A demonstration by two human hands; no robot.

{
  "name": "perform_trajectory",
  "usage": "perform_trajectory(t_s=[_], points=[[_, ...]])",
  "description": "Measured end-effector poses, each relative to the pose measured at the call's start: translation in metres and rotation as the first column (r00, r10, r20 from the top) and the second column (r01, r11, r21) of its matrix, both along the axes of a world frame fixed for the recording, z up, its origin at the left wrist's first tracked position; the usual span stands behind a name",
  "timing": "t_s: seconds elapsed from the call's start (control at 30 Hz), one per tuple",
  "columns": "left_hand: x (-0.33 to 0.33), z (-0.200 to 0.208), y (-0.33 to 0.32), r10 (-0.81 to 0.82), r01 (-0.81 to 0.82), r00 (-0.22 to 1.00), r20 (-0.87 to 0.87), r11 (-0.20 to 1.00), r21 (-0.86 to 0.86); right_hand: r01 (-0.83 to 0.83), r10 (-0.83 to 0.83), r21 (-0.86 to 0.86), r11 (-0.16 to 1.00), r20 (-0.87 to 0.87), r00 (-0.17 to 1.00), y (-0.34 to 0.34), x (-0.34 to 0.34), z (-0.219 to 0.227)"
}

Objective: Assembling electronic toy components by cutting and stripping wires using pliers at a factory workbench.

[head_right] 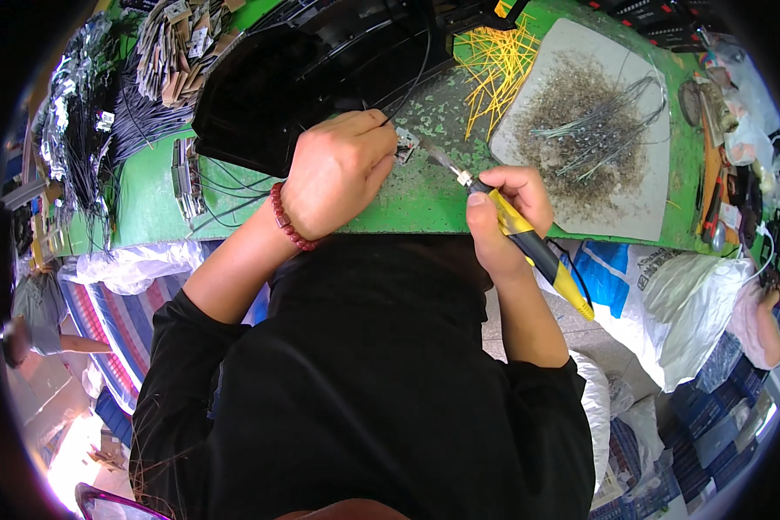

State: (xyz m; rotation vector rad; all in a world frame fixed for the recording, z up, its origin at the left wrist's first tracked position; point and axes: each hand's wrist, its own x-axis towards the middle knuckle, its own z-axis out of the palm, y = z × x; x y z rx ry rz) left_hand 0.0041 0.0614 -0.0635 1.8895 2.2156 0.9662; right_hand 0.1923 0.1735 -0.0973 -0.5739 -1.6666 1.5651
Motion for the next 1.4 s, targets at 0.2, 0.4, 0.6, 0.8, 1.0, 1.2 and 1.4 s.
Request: perform_trajectory(t_s=[0.2,0.4,0.6,0.8,1.0,1.2,1.4], points=[[-0.003,-0.001,0.000,-0.006,0.006,1.000,0.005,1.000,-0.025,0.007,-0.005,-0.043,0.999,0.041,0.999,-0.002,-0.003,0.009],[-0.003,-0.002,-0.002,-0.010,0.012,1.000,0.023,0.998,-0.054,-0.029,0.007,0.218,0.975,0.101,0.995,0.000,-0.004,0.013],[-0.004,-0.001,-0.002,-0.014,0.016,0.996,0.084,1.000,-0.024,-0.151,0.149,0.154,0.977,0.022,0.989,0.002,-0.006,0.006],[-0.014,0.014,-0.008,-0.003,0.013,0.914,0.405,1.000,-0.021,-0.201,0.154,0.813,0.546,0.138,0.978,0.010,-0.058,0.020],[-0.006,0.059,-0.030,0.004,-0.029,0.982,0.189,0.991,0.128,-0.106,0.004,0.730,0.676,0.139,0.990,0.001,-0.053,0.046],[-0.006,0.054,-0.039,0.162,-0.152,0.984,-0.070,0.979,0.139,-0.040,0.121,0.506,0.861,-0.129,0.984,-0.032,-0.078,0.067],[-0.017,0.092,-0.065,0.114,-0.125,0.989,0.089,0.985,0.121,-0.045,0.147,0.491,0.870,-0.171,0.974,-0.006,-0.081,0.084]])
